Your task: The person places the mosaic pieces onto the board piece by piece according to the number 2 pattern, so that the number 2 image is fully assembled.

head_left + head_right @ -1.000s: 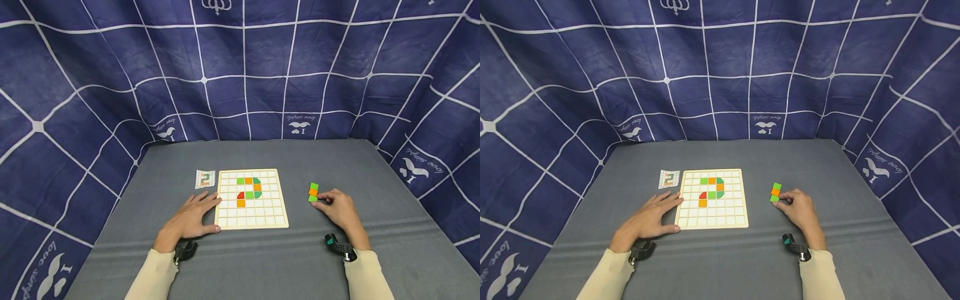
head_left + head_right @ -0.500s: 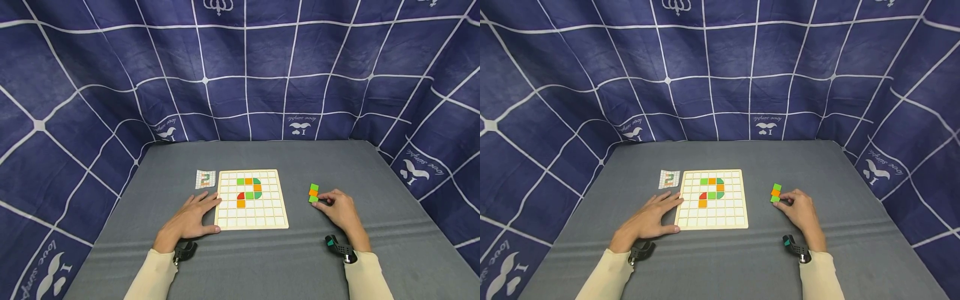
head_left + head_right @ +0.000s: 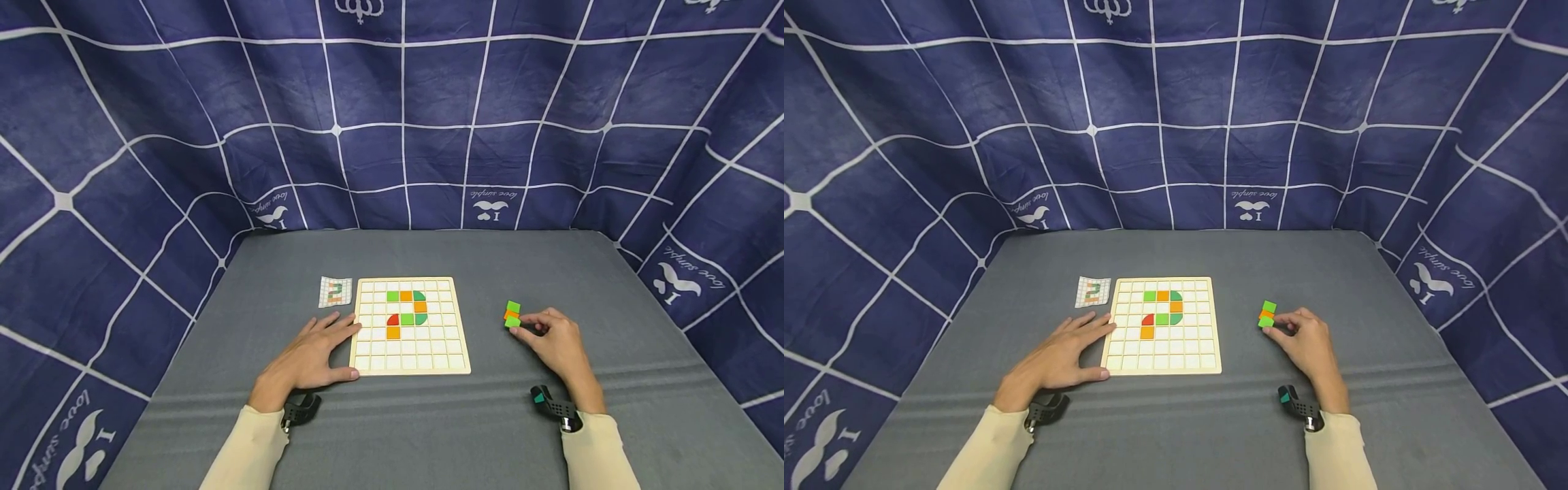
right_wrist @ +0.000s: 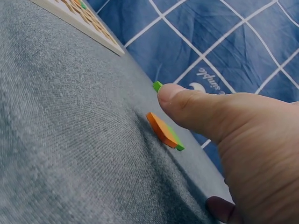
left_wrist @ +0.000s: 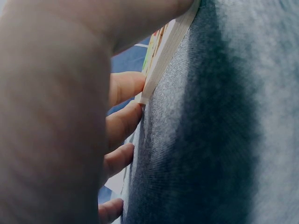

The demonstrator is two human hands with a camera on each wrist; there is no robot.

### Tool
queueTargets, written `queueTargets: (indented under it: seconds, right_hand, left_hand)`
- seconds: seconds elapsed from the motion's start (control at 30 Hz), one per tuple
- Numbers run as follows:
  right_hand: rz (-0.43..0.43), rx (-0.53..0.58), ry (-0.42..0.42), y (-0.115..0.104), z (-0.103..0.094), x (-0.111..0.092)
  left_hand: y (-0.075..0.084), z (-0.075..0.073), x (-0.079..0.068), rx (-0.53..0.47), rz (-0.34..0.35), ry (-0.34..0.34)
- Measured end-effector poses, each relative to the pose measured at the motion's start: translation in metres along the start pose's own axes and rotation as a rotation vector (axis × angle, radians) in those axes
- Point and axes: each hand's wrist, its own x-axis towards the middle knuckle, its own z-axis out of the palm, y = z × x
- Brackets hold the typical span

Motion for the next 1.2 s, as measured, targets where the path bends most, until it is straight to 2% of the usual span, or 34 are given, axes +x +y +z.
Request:
queueTargets:
  seconds: [0.57, 0.8, 1.2]
  right_hand:
    - [-0.007, 0.022, 0.008, -0.027, -0.002, 0.018]
    - [-0.05, 0.046, 0.042, -0.039, 0.0, 0.027]
    - [-0.097, 0.104, 0.015, -0.074, 0.009, 0.046]
  left_hand:
    - [-0.001, -0.003, 0.003, -0.002, 0.002, -0.008]
    - [0.0, -0.002, 0.001, -0.004, 0.003, -0.01]
    - [0.002, -0.004, -0.001, -0.001, -0.005, -0.017]
